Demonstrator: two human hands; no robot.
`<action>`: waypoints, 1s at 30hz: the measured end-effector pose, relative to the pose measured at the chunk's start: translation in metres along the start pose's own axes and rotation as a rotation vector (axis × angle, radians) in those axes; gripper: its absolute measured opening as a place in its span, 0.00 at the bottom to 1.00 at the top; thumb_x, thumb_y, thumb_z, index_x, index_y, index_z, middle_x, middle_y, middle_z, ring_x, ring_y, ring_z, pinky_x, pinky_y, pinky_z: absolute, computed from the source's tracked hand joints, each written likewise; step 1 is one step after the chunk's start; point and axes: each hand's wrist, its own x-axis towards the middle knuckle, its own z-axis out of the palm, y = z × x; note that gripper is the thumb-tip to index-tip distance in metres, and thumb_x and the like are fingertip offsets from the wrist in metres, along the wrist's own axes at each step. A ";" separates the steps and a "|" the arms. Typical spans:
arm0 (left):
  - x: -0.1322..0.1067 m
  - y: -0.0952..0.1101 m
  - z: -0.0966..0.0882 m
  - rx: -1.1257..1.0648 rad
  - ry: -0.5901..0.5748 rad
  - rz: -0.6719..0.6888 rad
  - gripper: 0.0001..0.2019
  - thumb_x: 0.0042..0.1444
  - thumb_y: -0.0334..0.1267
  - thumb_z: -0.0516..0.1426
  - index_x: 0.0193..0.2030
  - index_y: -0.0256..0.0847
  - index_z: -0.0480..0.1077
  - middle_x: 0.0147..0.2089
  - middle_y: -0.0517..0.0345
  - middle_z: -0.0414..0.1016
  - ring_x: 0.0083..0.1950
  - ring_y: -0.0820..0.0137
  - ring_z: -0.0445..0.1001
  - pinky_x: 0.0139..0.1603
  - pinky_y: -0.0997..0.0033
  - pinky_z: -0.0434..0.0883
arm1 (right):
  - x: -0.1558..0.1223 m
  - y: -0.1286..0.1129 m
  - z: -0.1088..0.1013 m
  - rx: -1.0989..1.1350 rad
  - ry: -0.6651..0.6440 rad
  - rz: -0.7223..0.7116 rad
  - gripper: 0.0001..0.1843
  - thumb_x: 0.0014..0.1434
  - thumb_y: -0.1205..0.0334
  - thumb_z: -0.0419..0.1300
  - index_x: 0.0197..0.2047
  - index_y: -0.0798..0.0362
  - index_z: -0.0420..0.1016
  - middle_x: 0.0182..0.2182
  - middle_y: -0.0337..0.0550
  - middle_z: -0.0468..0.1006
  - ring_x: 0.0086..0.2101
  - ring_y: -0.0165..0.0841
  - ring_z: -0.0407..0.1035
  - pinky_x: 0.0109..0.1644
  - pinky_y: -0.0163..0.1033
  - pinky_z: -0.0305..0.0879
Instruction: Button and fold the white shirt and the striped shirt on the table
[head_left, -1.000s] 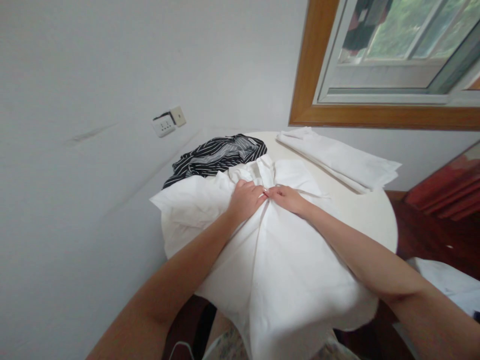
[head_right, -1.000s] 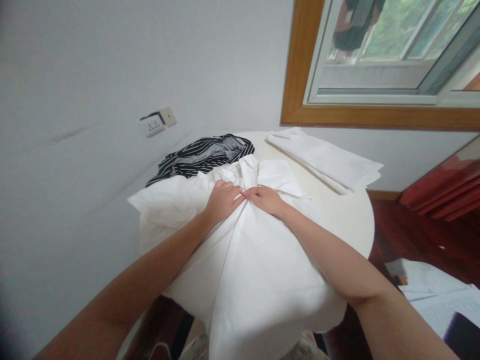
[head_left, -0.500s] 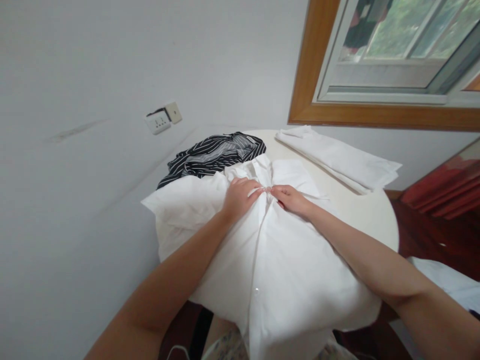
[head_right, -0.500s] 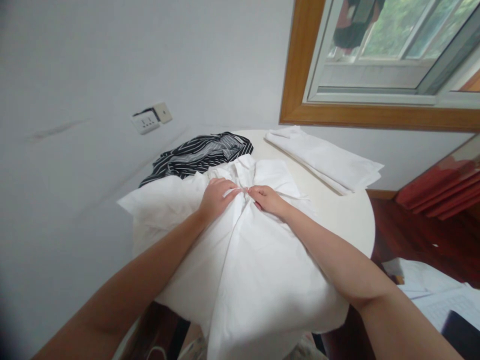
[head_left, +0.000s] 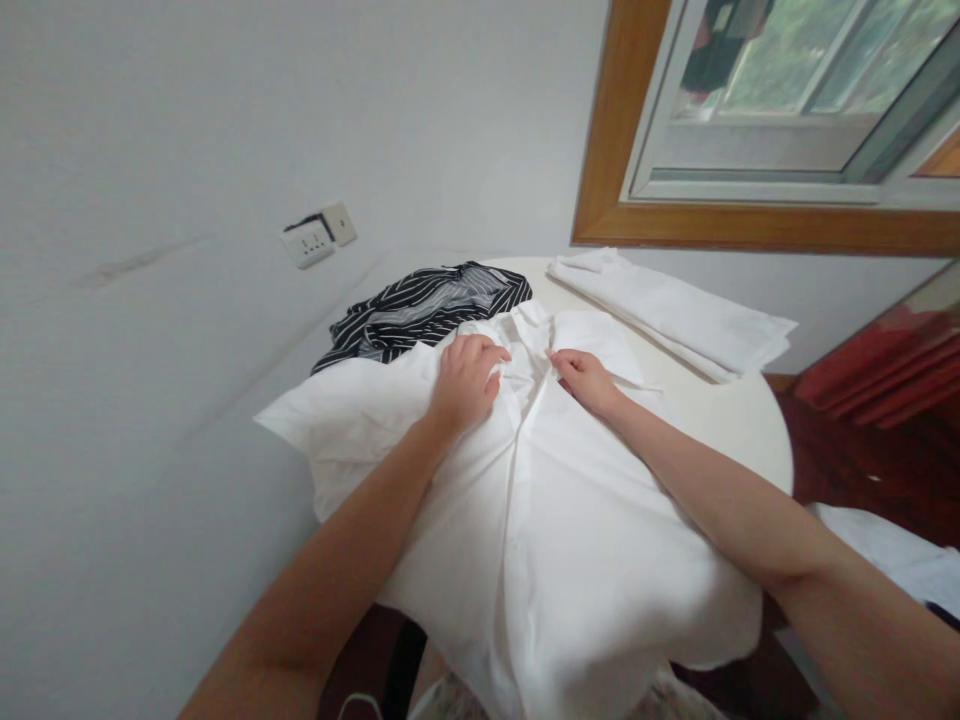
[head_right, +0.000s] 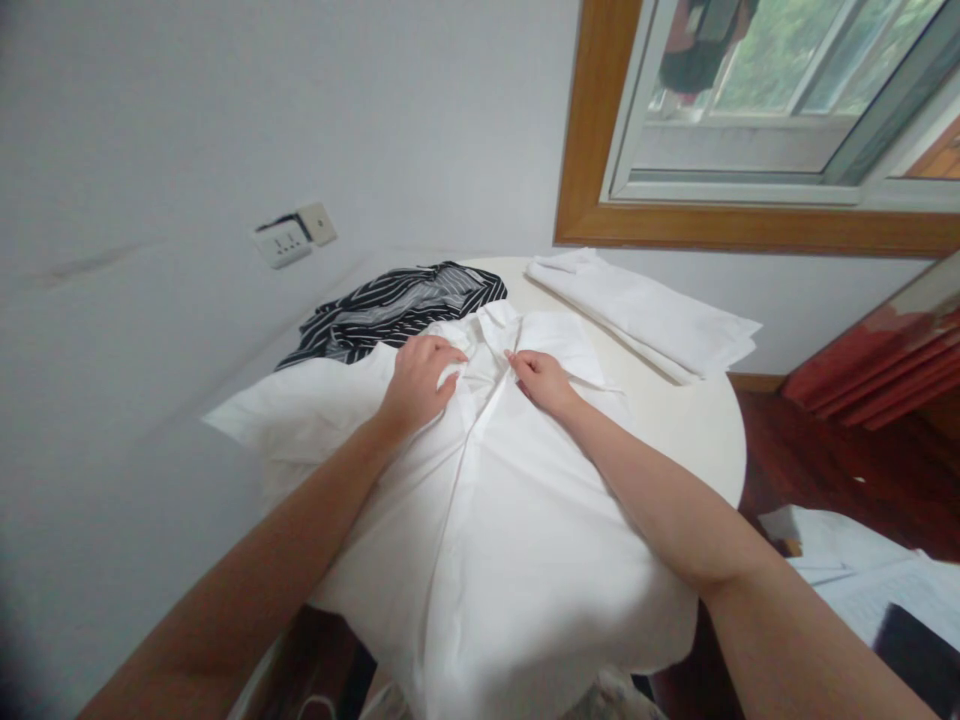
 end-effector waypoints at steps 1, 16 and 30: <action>0.000 0.006 -0.003 0.003 -0.025 0.059 0.11 0.54 0.29 0.53 0.43 0.42 0.71 0.47 0.49 0.70 0.53 0.57 0.63 0.56 0.54 0.60 | 0.002 0.000 0.001 -0.023 0.001 -0.011 0.29 0.60 0.36 0.49 0.20 0.51 0.56 0.12 0.31 0.55 0.16 0.26 0.50 0.22 0.35 0.47; -0.026 0.006 0.023 -0.706 -0.289 -0.224 0.11 0.59 0.36 0.51 0.49 0.39 0.65 0.43 0.52 0.76 0.48 0.67 0.75 0.50 0.67 0.70 | 0.059 0.019 -0.009 -0.091 0.079 -0.003 0.29 0.59 0.36 0.50 0.20 0.52 0.60 0.14 0.33 0.58 0.19 0.26 0.52 0.24 0.34 0.47; -0.029 -0.002 0.021 -0.305 -0.135 -0.067 0.09 0.60 0.40 0.54 0.40 0.40 0.74 0.39 0.54 0.77 0.42 0.67 0.75 0.48 0.67 0.71 | 0.057 0.026 -0.009 0.283 0.030 0.065 0.30 0.52 0.32 0.57 0.19 0.50 0.58 0.10 0.32 0.57 0.15 0.26 0.54 0.20 0.34 0.50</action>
